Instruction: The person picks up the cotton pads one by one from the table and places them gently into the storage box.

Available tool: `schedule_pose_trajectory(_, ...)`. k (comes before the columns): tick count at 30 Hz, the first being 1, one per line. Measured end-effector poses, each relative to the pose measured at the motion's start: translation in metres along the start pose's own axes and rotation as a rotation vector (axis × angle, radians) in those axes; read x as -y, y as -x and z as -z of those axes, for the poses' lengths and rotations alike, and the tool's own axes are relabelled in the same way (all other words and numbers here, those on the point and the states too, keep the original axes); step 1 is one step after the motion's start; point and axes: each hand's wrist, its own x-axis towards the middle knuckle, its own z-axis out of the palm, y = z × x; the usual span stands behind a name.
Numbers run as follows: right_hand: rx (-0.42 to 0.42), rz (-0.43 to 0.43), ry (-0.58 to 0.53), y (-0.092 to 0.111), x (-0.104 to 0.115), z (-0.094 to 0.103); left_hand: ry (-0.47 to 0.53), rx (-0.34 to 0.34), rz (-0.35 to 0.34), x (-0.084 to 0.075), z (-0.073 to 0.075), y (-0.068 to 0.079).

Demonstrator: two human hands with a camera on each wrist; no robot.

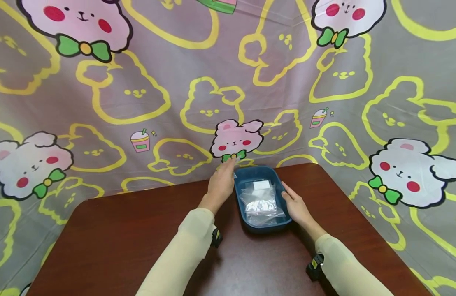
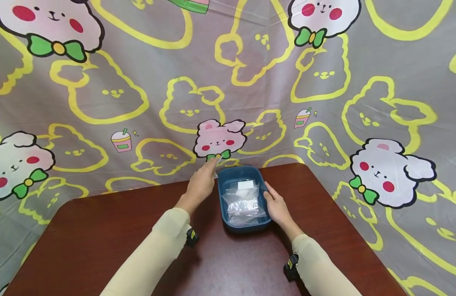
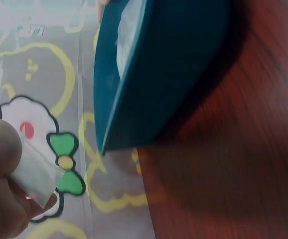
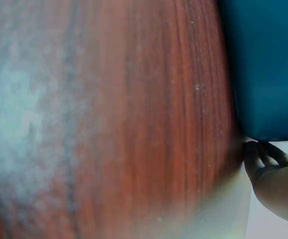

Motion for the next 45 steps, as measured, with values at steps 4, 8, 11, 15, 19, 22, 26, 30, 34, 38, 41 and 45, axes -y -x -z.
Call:
schedule_pose_trajectory(4,0.0,0.007,-0.002,0.0,-0.001,0.0,-0.009,0.014,-0.032,-0.018,-0.006,-0.003)
schedule_pose_trajectory(8,0.002,0.007,-0.003,0.0,-0.002,0.0,-0.021,0.031,-0.073,-0.033,-0.013,-0.004)
schedule_pose_trajectory(11,0.003,0.0,-0.006,0.0,-0.002,0.0,-0.047,0.047,-0.104,-0.042,-0.019,-0.004)
schedule_pose_trajectory(15,0.004,0.0,-0.008,0.001,-0.002,0.0,-0.088,0.065,-0.109,-0.051,-0.025,-0.005)
schedule_pose_trajectory(19,0.001,0.005,-0.002,0.001,-0.002,-0.001,-0.098,0.079,-0.097,-0.055,-0.027,-0.006)
schedule_pose_trajectory(22,-0.005,0.005,0.001,0.001,-0.001,-0.001,-0.096,0.083,-0.099,-0.056,-0.028,-0.007)
schedule_pose_trajectory(26,-0.013,0.006,0.003,0.001,-0.002,-0.001,-0.093,0.112,-0.097,-0.057,-0.028,-0.006)
schedule_pose_trajectory(30,-0.021,0.008,0.003,0.002,-0.003,-0.001,-0.099,0.159,-0.089,-0.059,-0.03,-0.005)
schedule_pose_trajectory(34,-0.023,0.008,0.005,0.003,-0.004,-0.002,-0.087,0.18,-0.086,-0.059,-0.036,-0.003)
schedule_pose_trajectory(38,-0.018,0.002,0.008,0.003,-0.004,-0.002,-0.079,0.193,-0.091,-0.059,-0.041,-0.001)
schedule_pose_trajectory(41,-0.023,0.0,0.006,0.003,-0.004,-0.002,-0.09,0.207,-0.09,-0.06,-0.045,0.0)
schedule_pose_trajectory(45,-0.034,0.001,0.002,0.003,-0.004,-0.003,-0.123,0.229,-0.085,-0.06,-0.051,0.002)
